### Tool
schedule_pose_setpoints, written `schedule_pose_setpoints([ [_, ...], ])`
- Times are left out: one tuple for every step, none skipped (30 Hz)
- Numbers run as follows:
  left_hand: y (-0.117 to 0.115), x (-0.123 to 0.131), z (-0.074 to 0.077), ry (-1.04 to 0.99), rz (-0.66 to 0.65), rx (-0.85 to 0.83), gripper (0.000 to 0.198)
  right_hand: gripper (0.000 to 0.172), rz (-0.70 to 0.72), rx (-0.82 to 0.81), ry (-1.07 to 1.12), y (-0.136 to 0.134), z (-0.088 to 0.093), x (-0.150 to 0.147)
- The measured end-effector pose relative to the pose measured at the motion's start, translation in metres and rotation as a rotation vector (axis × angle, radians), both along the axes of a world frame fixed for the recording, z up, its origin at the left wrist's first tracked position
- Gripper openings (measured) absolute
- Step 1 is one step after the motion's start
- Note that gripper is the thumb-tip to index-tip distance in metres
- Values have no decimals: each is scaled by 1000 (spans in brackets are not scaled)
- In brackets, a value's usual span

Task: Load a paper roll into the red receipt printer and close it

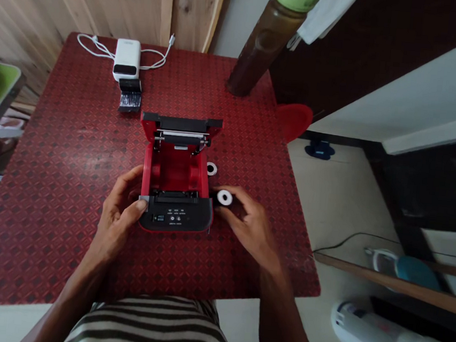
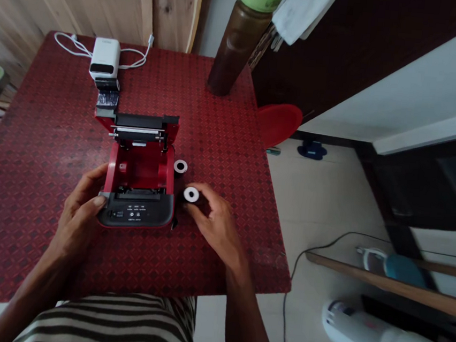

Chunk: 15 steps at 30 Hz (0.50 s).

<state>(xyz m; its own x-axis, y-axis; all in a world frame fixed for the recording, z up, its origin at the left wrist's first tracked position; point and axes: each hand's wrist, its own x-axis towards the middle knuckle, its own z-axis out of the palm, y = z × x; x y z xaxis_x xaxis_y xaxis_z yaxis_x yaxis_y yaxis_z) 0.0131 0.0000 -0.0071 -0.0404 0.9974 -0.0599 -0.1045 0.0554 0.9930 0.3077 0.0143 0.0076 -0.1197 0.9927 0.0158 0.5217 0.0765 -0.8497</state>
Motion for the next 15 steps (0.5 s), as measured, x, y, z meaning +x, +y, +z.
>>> schedule_pose_setpoints([
  [0,1,2,-1,1,-7,58,28,-29,-6,3,-4,11,5],
  [1,2,3,0,3,-15,58,28,-58,-4,8,-8,25,10],
  [1,3,5,3,4,-24,59,28,-48,-10,-1,-12,40,13],
  [1,4,7,8,4,-32,59,27,-34,18,-23,-13,56,14],
  [2,4,9,15,5,-36,60,27,4,67,-53,-13,71,13],
  [2,5,10,20,7,-39,60,28,64,118,-84,-11,84,10],
  [2,5,12,24,8,-41,61,29,141,147,-120,-6,94,3],
  [2,5,13,23,5,-45,62,31,204,189,-153,0,100,-6],
  [2,5,13,15,3,-49,63,32,260,228,-199,7,103,-16],
  [1,5,14,4,-5,-57,64,34,289,281,-253,15,102,-28],
  [1,5,14,-6,-15,-66,64,35,304,320,-312,23,99,-40],
  [0,4,14,-13,-25,-70,64,33,314,352,-374,31,94,-52],
  [0,4,14,-18,-34,-66,63,28,323,367,-448,37,90,-62],
  [0,4,14,-21,-41,-58,62,23,339,364,-526,42,85,-71],
  [0,3,13,-21,-46,-48,61,22,362,352,-602,46,82,-79],
])
